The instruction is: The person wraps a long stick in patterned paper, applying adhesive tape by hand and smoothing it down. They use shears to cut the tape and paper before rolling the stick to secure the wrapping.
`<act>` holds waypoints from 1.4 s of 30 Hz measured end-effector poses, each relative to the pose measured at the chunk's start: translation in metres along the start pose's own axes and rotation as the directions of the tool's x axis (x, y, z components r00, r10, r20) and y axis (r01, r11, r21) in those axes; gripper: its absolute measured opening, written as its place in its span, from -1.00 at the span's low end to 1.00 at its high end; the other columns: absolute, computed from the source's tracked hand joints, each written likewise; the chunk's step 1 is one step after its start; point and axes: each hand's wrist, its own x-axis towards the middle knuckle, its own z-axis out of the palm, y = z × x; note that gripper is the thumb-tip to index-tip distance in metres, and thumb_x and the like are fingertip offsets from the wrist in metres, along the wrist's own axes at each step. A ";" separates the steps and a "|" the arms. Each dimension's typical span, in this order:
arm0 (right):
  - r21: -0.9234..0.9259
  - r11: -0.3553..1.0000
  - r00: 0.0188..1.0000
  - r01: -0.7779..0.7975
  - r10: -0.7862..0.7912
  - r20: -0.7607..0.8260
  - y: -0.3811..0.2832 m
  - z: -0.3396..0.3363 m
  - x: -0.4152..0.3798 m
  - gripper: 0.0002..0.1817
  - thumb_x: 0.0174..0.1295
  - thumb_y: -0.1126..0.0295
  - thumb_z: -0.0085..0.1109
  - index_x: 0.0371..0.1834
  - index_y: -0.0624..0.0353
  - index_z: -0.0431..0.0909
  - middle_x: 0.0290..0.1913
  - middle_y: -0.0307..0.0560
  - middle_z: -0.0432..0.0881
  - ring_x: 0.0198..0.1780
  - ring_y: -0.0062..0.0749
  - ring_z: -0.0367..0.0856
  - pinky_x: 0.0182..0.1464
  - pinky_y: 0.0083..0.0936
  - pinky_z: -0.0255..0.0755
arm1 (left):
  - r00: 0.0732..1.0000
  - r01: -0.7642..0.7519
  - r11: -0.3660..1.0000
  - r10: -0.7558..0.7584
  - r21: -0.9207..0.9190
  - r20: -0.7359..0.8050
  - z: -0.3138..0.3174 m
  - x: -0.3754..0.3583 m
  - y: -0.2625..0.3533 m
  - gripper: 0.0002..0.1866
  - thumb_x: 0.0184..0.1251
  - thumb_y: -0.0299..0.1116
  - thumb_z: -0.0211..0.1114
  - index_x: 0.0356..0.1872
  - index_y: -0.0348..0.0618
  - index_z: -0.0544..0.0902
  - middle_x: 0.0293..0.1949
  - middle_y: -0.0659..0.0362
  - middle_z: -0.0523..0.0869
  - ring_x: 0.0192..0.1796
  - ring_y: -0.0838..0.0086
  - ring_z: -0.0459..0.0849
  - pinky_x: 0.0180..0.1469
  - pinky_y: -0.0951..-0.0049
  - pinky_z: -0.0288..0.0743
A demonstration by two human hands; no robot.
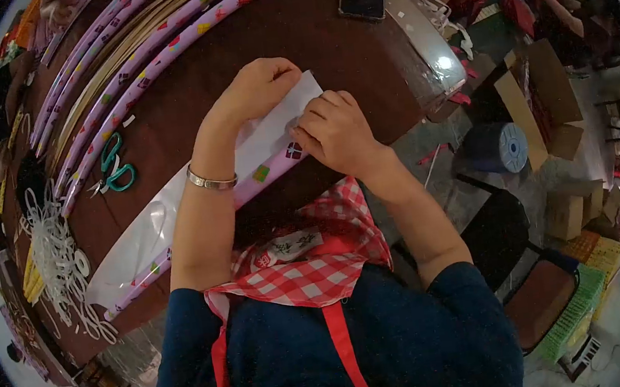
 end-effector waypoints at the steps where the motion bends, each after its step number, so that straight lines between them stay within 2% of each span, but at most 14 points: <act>1: 0.005 1.000 1.000 0.012 -0.012 -0.009 0.000 0.000 -0.001 -0.85 0.05 0.37 0.35 -0.46 0.17 0.56 -0.34 -0.14 0.54 -0.25 -0.18 0.49 -0.12 -0.28 0.31 | 1.000 -0.003 1.000 0.003 0.001 0.006 0.001 0.002 -0.001 -0.71 0.36 -0.25 0.17 -0.18 -0.29 0.70 -0.38 0.02 0.72 -0.34 0.34 0.66 -0.23 0.35 0.52; 3: -0.038 0.999 0.999 -0.030 0.029 -0.025 0.000 -0.005 -0.003 -0.84 0.05 0.34 0.36 -0.41 0.15 0.58 -0.30 -0.15 0.54 -0.19 -0.20 0.48 -0.07 -0.29 0.30 | 0.998 -0.009 0.994 0.015 -0.110 0.053 0.002 0.006 -0.003 -0.73 0.37 -0.29 0.18 -0.15 -0.31 0.69 -0.37 0.10 0.73 -0.31 0.48 0.64 -0.22 0.42 0.52; 5: -0.078 0.994 0.997 -0.071 0.068 -0.040 0.001 -0.007 -0.004 -0.82 0.06 0.31 0.37 -0.35 0.12 0.60 -0.26 -0.17 0.54 -0.14 -0.22 0.47 -0.02 -0.29 0.28 | 0.998 -0.006 0.990 0.015 -0.139 0.062 0.003 0.007 -0.004 -0.74 0.37 -0.31 0.19 -0.14 -0.31 0.69 -0.35 0.12 0.73 -0.29 0.52 0.63 -0.20 0.44 0.52; 7: -0.165 0.963 0.957 -0.214 0.173 -0.233 0.004 -0.007 -0.004 -0.69 0.04 0.29 0.39 -0.19 0.16 0.58 -0.13 -0.13 0.54 -0.03 -0.15 0.45 0.06 -0.23 0.26 | 0.998 0.001 0.985 0.011 -0.171 0.067 0.003 0.007 -0.004 -0.75 0.36 -0.34 0.20 -0.13 -0.32 0.68 -0.33 0.14 0.73 -0.27 0.55 0.62 -0.18 0.47 0.51; 8: -0.195 0.950 0.952 -0.245 0.197 -0.235 0.008 -0.007 -0.005 -0.57 0.09 0.20 0.37 -0.05 0.22 0.56 -0.04 -0.07 0.53 0.06 -0.10 0.43 0.13 -0.18 0.23 | 0.998 0.010 0.982 0.001 -0.190 0.059 0.003 0.006 -0.003 -0.76 0.36 -0.34 0.21 -0.13 -0.31 0.68 -0.31 0.13 0.73 -0.26 0.54 0.62 -0.16 0.47 0.51; 14: -0.211 0.935 0.956 -0.287 0.264 -0.127 0.017 -0.005 -0.001 -0.46 0.27 0.02 0.20 0.07 0.30 0.56 0.03 -0.05 0.53 0.12 -0.10 0.41 0.21 -0.18 0.21 | 1.000 0.024 0.984 -0.021 -0.179 0.022 0.001 0.001 0.006 -0.77 0.34 -0.36 0.22 -0.14 -0.32 0.68 -0.30 0.10 0.73 -0.25 0.50 0.63 -0.13 0.47 0.51; 24: -0.187 0.952 0.969 -0.242 0.229 -0.089 0.018 -0.008 0.005 -0.45 0.31 0.00 0.15 0.08 0.31 0.56 0.04 -0.07 0.53 0.13 -0.13 0.40 0.22 -0.20 0.20 | 0.999 -0.038 0.987 0.033 -0.157 -0.030 0.005 0.001 0.004 -0.76 0.30 -0.36 0.24 -0.17 -0.34 0.68 -0.34 0.05 0.73 -0.30 0.45 0.64 -0.18 0.42 0.52; 27: -0.200 0.950 0.970 -0.240 0.229 -0.078 0.014 -0.010 0.004 -0.43 0.28 -0.02 0.16 0.09 0.29 0.57 0.04 -0.08 0.52 0.14 -0.15 0.40 0.24 -0.12 0.19 | 1.000 -0.022 0.983 0.018 -0.183 -0.025 0.005 0.000 0.006 -0.76 0.30 -0.36 0.23 -0.17 -0.35 0.68 -0.34 0.02 0.73 -0.30 0.42 0.65 -0.18 0.41 0.53; 29: -0.361 0.911 0.980 -0.200 0.192 -0.057 0.011 -0.012 0.004 -0.41 0.24 -0.05 0.18 0.10 0.25 0.57 0.04 -0.08 0.52 0.16 -0.14 0.39 0.25 0.00 0.16 | 1.000 -0.009 0.986 0.005 -0.168 -0.021 0.004 0.000 0.007 -0.75 0.30 -0.35 0.23 -0.17 -0.35 0.68 -0.34 0.02 0.73 -0.30 0.41 0.65 -0.18 0.40 0.53; 32: -0.447 0.874 0.978 -0.188 0.206 -0.008 0.007 -0.014 0.006 -0.40 0.22 -0.05 0.17 0.14 0.21 0.54 0.11 -0.08 0.50 0.20 -0.12 0.38 0.30 0.04 0.10 | 1.000 0.001 0.988 -0.004 -0.154 -0.019 0.005 0.001 0.007 -0.74 0.30 -0.34 0.22 -0.17 -0.35 0.68 -0.34 0.01 0.73 -0.31 0.40 0.66 -0.18 0.40 0.53; 37: -0.526 0.836 0.975 -0.153 0.216 0.060 0.001 -0.020 0.011 -0.36 0.19 -0.07 0.18 0.18 0.19 0.52 0.12 -0.06 0.49 0.22 -0.10 0.36 0.30 0.12 0.07 | 0.999 -0.009 0.986 0.002 -0.165 -0.047 0.009 0.002 0.003 -0.74 0.31 -0.33 0.23 -0.18 -0.35 0.69 -0.35 0.02 0.73 -0.33 0.40 0.64 -0.20 0.39 0.52; 42: -0.564 0.816 0.967 -0.126 0.229 0.115 -0.003 -0.025 0.015 -0.34 0.17 -0.09 0.19 0.18 0.20 0.51 0.14 -0.04 0.48 0.22 -0.10 0.36 0.29 0.17 0.07 | 0.999 0.030 0.979 -0.033 -0.202 -0.012 0.007 0.001 0.006 -0.74 0.31 -0.31 0.25 -0.19 -0.34 0.70 -0.39 0.05 0.71 -0.34 0.46 0.62 -0.23 0.41 0.50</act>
